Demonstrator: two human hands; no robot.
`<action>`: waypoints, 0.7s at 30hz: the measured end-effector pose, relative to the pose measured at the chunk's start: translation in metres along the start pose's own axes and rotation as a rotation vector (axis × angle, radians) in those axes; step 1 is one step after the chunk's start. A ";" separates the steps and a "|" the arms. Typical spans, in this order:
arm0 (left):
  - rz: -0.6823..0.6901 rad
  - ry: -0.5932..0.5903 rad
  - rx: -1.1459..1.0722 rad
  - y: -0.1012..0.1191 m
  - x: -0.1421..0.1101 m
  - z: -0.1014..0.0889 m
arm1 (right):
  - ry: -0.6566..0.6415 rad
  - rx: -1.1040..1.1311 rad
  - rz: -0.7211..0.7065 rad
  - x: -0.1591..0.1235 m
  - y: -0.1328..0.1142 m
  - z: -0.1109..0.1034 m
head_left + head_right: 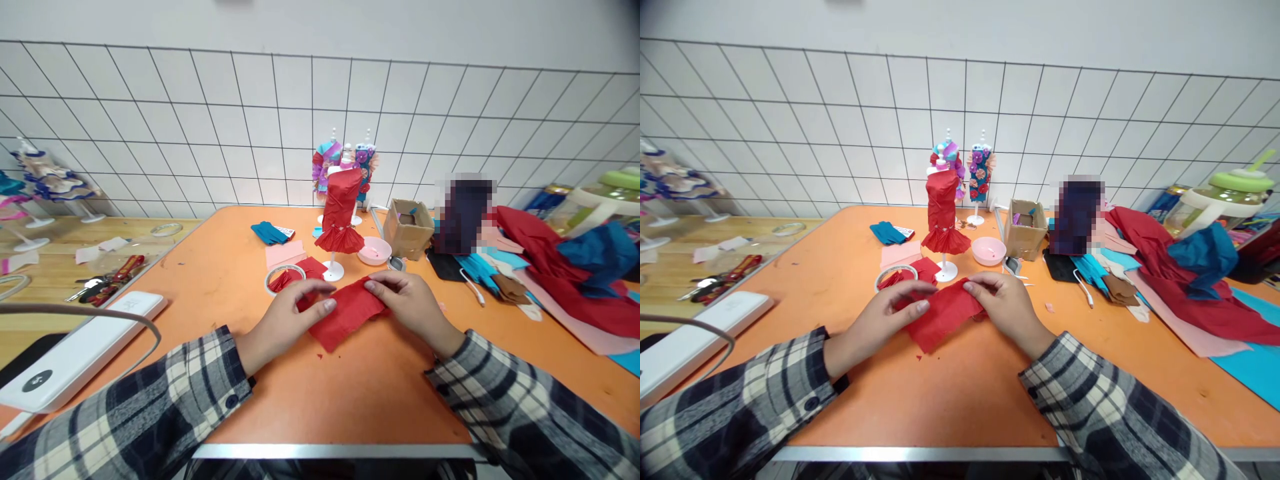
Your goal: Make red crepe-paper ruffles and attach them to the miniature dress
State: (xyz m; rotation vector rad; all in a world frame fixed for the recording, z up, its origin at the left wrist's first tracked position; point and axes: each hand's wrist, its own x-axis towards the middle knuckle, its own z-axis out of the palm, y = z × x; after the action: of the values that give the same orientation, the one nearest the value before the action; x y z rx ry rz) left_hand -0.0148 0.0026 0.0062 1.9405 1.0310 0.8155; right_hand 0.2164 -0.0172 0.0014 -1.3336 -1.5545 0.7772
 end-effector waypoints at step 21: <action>-0.338 -0.174 -0.248 0.001 0.000 0.005 | -0.327 -0.836 -0.135 0.018 0.028 -0.035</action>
State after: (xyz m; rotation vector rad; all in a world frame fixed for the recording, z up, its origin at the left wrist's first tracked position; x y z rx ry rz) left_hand -0.0108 0.0003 0.0047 1.5437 1.0604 0.5455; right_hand 0.2599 0.0024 -0.0056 -1.7022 -2.3518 0.2480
